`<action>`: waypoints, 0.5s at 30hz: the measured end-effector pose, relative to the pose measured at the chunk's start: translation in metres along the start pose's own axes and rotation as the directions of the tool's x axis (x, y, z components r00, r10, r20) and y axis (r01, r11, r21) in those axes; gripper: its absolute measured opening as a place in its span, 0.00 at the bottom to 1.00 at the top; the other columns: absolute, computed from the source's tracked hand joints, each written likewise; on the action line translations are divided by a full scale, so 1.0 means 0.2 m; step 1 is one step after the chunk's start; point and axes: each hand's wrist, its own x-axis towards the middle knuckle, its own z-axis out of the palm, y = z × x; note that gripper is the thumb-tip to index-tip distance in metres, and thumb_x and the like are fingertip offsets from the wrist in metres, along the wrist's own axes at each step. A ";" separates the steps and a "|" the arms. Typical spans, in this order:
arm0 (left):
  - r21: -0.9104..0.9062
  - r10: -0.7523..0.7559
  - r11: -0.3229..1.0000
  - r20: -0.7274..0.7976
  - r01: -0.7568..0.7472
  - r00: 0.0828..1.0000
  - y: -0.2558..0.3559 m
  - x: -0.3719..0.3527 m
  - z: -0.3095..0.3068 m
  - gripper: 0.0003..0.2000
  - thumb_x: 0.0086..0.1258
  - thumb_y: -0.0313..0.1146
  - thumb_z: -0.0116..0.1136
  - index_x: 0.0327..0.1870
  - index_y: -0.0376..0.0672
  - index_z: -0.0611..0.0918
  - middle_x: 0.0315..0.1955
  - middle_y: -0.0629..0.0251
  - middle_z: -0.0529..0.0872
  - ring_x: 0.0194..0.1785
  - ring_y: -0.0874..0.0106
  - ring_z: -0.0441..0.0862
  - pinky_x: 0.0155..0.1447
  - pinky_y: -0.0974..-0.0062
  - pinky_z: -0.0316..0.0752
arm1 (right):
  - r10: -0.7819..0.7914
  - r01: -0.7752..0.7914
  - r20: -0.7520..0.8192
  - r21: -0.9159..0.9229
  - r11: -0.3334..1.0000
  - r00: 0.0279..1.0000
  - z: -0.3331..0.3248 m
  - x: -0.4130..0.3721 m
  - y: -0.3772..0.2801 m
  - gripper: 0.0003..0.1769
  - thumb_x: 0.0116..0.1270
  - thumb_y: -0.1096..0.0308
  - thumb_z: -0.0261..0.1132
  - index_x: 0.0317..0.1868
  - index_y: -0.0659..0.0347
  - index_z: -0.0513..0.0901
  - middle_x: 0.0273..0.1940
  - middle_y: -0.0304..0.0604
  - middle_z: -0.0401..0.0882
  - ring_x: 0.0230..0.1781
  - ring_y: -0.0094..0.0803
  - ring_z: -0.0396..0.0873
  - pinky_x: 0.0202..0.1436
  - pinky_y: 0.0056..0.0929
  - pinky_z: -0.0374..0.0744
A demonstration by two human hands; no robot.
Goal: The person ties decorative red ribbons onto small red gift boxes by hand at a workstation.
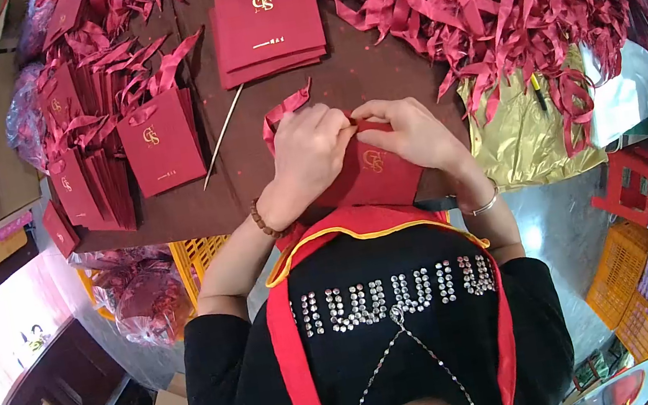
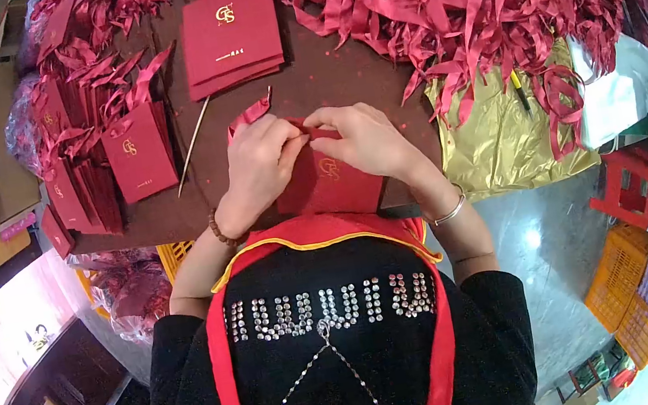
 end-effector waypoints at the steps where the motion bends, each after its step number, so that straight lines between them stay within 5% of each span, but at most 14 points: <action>1: 0.003 -0.002 1.000 -0.001 0.002 1.000 -0.01 0.01 -0.01 0.05 0.58 0.31 0.62 0.29 0.41 0.79 0.27 0.62 0.78 0.32 0.62 0.77 0.38 0.67 0.70 | 0.001 0.000 -0.010 0.028 1.000 1.000 0.01 0.00 0.01 0.16 0.59 0.69 0.63 0.47 0.67 0.78 0.41 0.54 0.82 0.44 0.39 0.83 0.48 0.30 0.77; 3: -0.276 -0.033 0.961 -0.044 0.020 0.998 -0.05 0.07 -0.07 0.06 0.63 0.31 0.58 0.32 0.38 0.81 0.34 0.60 0.80 0.41 0.62 0.77 0.49 0.68 0.69 | 0.002 -0.001 -0.020 0.051 0.999 1.000 0.00 -0.01 0.00 0.15 0.59 0.69 0.64 0.45 0.66 0.78 0.40 0.54 0.82 0.43 0.40 0.83 0.46 0.30 0.77; 4: -0.333 -0.124 0.933 0.066 0.139 0.990 -0.07 0.09 -0.11 0.08 0.65 0.34 0.54 0.34 0.38 0.82 0.39 0.59 0.79 0.48 0.63 0.74 0.52 0.68 0.68 | 0.027 -0.027 -0.013 0.007 1.000 1.000 -0.01 -0.01 -0.03 0.14 0.59 0.69 0.64 0.44 0.66 0.77 0.39 0.54 0.82 0.41 0.41 0.83 0.44 0.31 0.77; 8: -0.340 -0.043 0.929 0.286 0.143 0.957 -0.23 0.16 -0.06 0.09 0.65 0.34 0.54 0.35 0.39 0.82 0.45 0.59 0.79 0.51 0.62 0.73 0.56 0.68 0.66 | -0.024 0.024 -0.011 -0.018 1.000 1.000 -0.01 -0.02 -0.07 0.13 0.59 0.69 0.65 0.41 0.64 0.75 0.33 0.52 0.82 0.36 0.43 0.83 0.37 0.32 0.76; 10: -0.515 0.151 0.841 0.514 0.163 0.845 -0.28 0.23 -0.06 0.08 0.65 0.35 0.54 0.36 0.41 0.82 0.48 0.60 0.79 0.55 0.62 0.72 0.59 0.67 0.65 | -0.004 0.004 -0.005 -0.027 1.000 1.000 -0.01 -0.03 -0.10 0.13 0.59 0.68 0.65 0.42 0.64 0.75 0.33 0.52 0.82 0.36 0.43 0.83 0.37 0.33 0.76; 13: -0.475 0.208 0.870 0.594 0.130 0.777 -0.21 0.28 -0.15 0.08 0.61 0.34 0.53 0.35 0.44 0.84 0.51 0.63 0.79 0.61 0.62 0.67 0.63 0.57 0.60 | -0.013 0.012 -0.011 -0.057 0.998 1.000 0.00 -0.04 -0.10 0.13 0.59 0.68 0.66 0.42 0.63 0.76 0.31 0.52 0.82 0.36 0.44 0.83 0.37 0.34 0.76; 15: -0.448 0.279 0.894 0.606 0.030 0.745 -0.21 0.34 -0.18 0.10 0.62 0.35 0.53 0.38 0.40 0.83 0.47 0.59 0.80 0.55 0.62 0.73 0.58 0.65 0.66 | -0.049 0.047 -0.020 -0.077 0.996 0.999 0.00 -0.04 -0.11 0.12 0.59 0.68 0.66 0.42 0.62 0.76 0.31 0.52 0.82 0.35 0.45 0.83 0.36 0.35 0.77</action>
